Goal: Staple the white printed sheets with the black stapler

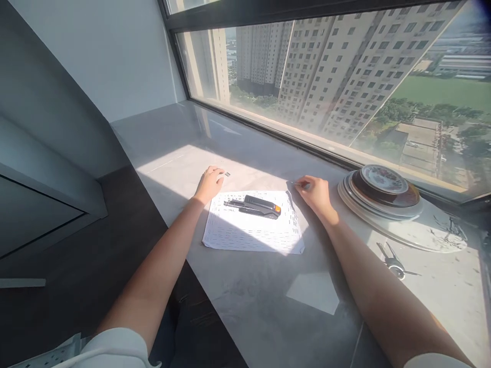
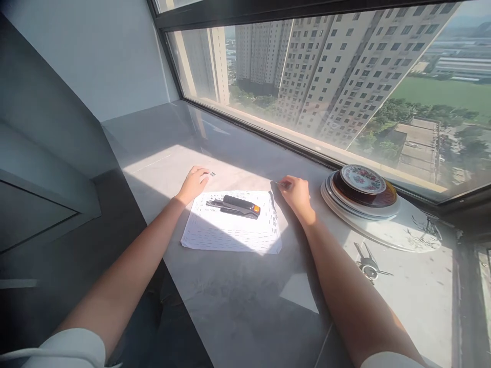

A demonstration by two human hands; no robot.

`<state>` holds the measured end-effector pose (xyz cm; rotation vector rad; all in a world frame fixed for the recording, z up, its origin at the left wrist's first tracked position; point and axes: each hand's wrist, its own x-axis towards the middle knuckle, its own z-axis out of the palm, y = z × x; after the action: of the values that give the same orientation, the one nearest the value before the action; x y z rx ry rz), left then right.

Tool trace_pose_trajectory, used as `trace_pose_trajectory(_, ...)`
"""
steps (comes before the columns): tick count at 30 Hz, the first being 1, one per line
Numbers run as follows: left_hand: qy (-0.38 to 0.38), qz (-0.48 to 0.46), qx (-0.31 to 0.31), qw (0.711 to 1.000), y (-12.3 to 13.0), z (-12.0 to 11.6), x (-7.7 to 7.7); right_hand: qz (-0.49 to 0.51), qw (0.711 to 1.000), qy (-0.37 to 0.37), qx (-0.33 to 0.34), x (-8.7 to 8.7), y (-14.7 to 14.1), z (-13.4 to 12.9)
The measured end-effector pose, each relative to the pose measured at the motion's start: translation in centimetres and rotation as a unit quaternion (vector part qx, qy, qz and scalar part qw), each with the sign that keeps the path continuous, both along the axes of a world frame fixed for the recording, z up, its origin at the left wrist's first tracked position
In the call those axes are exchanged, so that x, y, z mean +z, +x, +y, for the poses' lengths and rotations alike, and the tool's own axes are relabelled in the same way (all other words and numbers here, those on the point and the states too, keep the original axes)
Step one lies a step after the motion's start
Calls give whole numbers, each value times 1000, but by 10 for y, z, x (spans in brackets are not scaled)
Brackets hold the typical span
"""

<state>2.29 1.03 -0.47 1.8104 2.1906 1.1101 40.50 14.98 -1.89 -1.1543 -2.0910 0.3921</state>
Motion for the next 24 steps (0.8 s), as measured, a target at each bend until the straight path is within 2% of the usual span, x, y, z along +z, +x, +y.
trace_pose_trajectory(3, -14, 39, -35, 999, -1, 3, -10, -58, 997, 41, 15, -10, -6, 3)
trace_pose_trajectory(6, -57, 70, -58, 994, 4, 2, -12, -129, 990, 53, 34, -16, -14, 1)
trace_pose_trajectory(9, -54, 73, -58, 994, 3, 0, -13, -160, 986, 45, 33, -16, -16, -1)
trace_pose_trajectory(11, -36, 61, -54, 996, -1, 0, -14, -133, 990, 43, 26, -11, -16, -3)
trace_pose_trajectory(14, -16, 44, -47, 998, -3, -2, -13, -13, 998, 53, 41, 6, -20, -12)
trace_pose_trajectory(15, -14, 37, -41, 998, -2, -3, -11, 32, 996, 49, 72, 14, -23, -18)
trace_pose_trajectory(17, -10, 7, -28, 1000, 2, -7, -7, 90, 978, 20, 188, 27, -32, -34)
trace_pose_trajectory(20, 22, -92, -27, 995, 6, -13, 0, 76, 915, -36, 394, 36, -49, -57)
trace_pose_trajectory(22, 57, -170, -30, 983, 8, -15, 2, 35, 885, -48, 462, 33, -59, -66)
trace_pose_trajectory(24, 83, -255, -31, 963, 7, -14, 3, 2, 878, -51, 476, 27, -65, -70)
